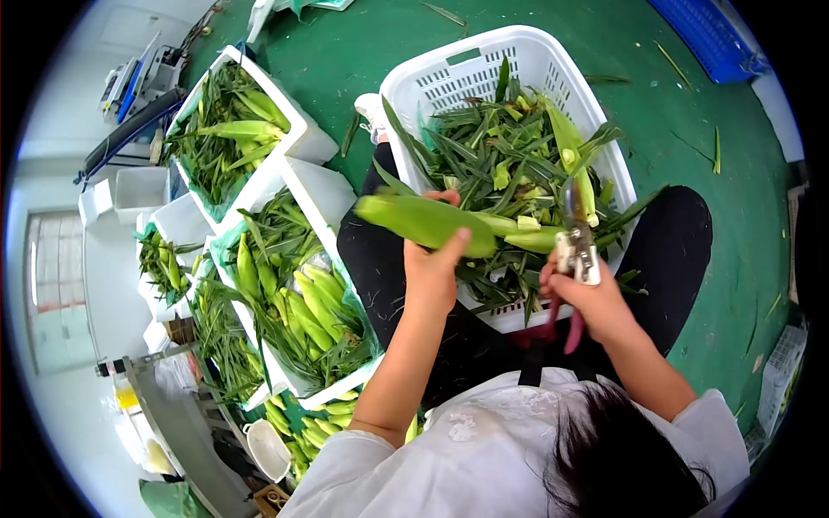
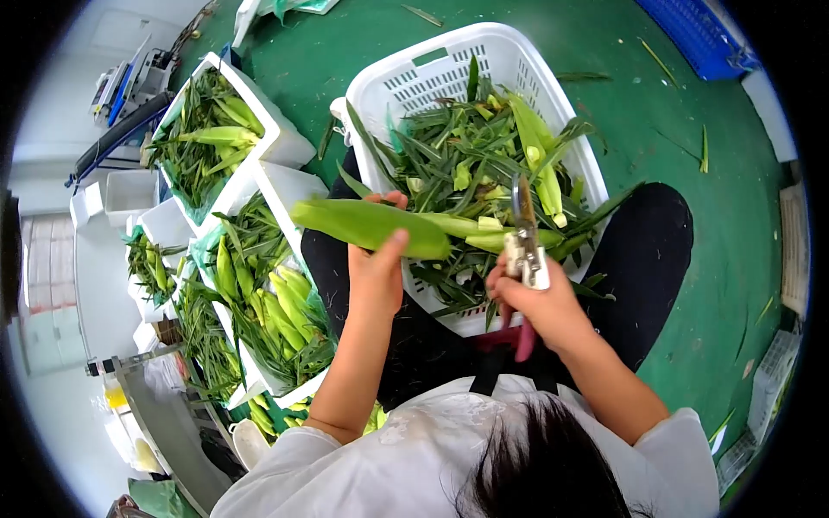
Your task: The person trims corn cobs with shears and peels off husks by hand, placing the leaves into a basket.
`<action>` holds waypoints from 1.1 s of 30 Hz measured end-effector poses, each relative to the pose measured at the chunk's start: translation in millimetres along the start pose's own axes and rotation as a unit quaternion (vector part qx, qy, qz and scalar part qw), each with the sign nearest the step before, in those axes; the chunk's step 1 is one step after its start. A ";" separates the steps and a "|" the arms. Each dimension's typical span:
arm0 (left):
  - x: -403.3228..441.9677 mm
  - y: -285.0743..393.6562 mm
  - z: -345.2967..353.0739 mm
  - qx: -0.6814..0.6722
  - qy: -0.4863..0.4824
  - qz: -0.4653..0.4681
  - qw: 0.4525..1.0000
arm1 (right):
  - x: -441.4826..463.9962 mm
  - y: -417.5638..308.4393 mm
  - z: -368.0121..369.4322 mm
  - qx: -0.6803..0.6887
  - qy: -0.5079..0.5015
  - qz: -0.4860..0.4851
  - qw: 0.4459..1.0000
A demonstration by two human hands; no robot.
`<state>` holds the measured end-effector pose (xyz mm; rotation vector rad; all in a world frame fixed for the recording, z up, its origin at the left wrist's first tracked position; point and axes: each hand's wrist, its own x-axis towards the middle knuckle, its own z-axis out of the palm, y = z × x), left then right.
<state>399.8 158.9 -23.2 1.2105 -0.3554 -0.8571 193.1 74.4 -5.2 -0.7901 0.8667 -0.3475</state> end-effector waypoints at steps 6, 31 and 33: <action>-15.5 0.5 7.3 0.281 -0.076 0.137 0.947 | -22.8 -55.0 30.5 0.009 -0.058 -0.046 0.997; -61.0 42.4 30.6 0.472 -0.117 0.074 0.871 | -5.1 -5.5 33.3 -0.260 0.009 -0.288 0.921; -58.2 33.2 40.9 0.491 -0.112 0.084 0.860 | -9.6 -6.6 36.9 -0.308 0.000 -0.302 0.902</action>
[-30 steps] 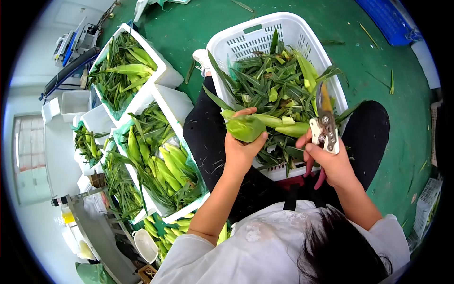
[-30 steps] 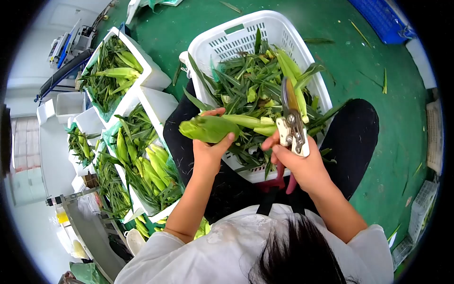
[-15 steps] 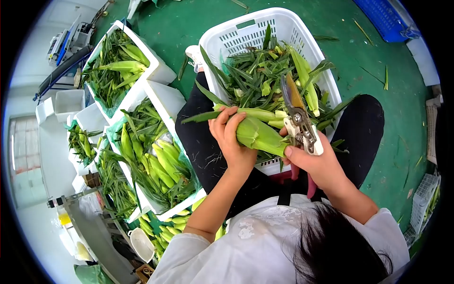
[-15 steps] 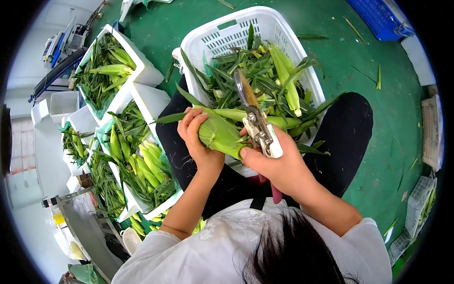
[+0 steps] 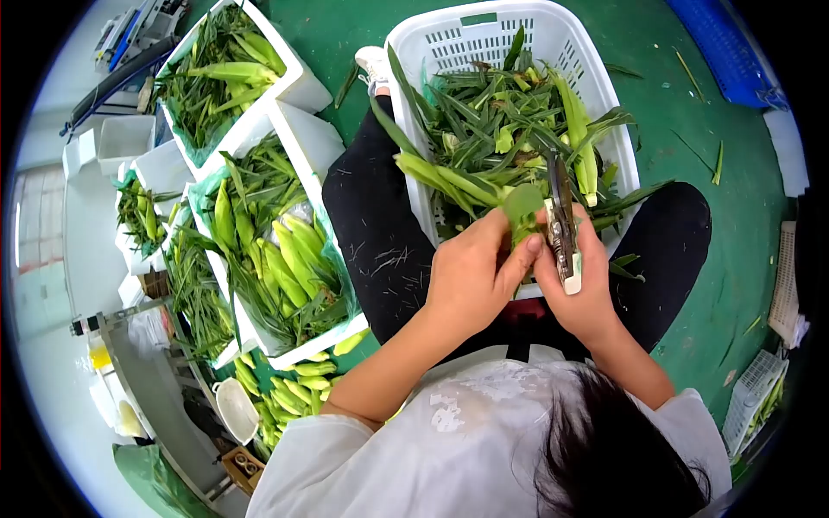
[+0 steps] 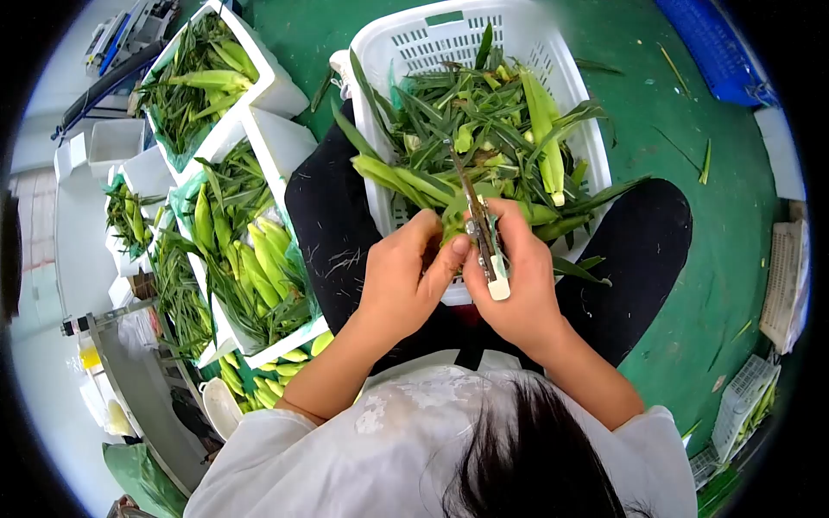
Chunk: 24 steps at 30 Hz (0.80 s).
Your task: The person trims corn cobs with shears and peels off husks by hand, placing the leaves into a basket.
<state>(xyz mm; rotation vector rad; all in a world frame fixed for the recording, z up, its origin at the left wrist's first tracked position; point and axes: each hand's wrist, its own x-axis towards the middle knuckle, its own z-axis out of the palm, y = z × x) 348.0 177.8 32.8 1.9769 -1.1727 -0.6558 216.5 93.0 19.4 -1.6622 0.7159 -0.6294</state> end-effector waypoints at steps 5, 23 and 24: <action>-2.1 -29.7 9.6 -0.388 -0.099 -0.026 0.916 | -4.2 10.0 -21.9 0.334 0.004 0.210 0.919; -6.6 -64.8 0.2 -0.692 -0.069 -0.291 0.657 | 19.6 11.2 -19.3 0.500 -0.100 0.184 0.840; -11.3 -67.5 -10.0 -0.694 -0.039 -0.282 0.661 | 16.1 -9.1 -16.0 0.333 -0.079 0.202 0.918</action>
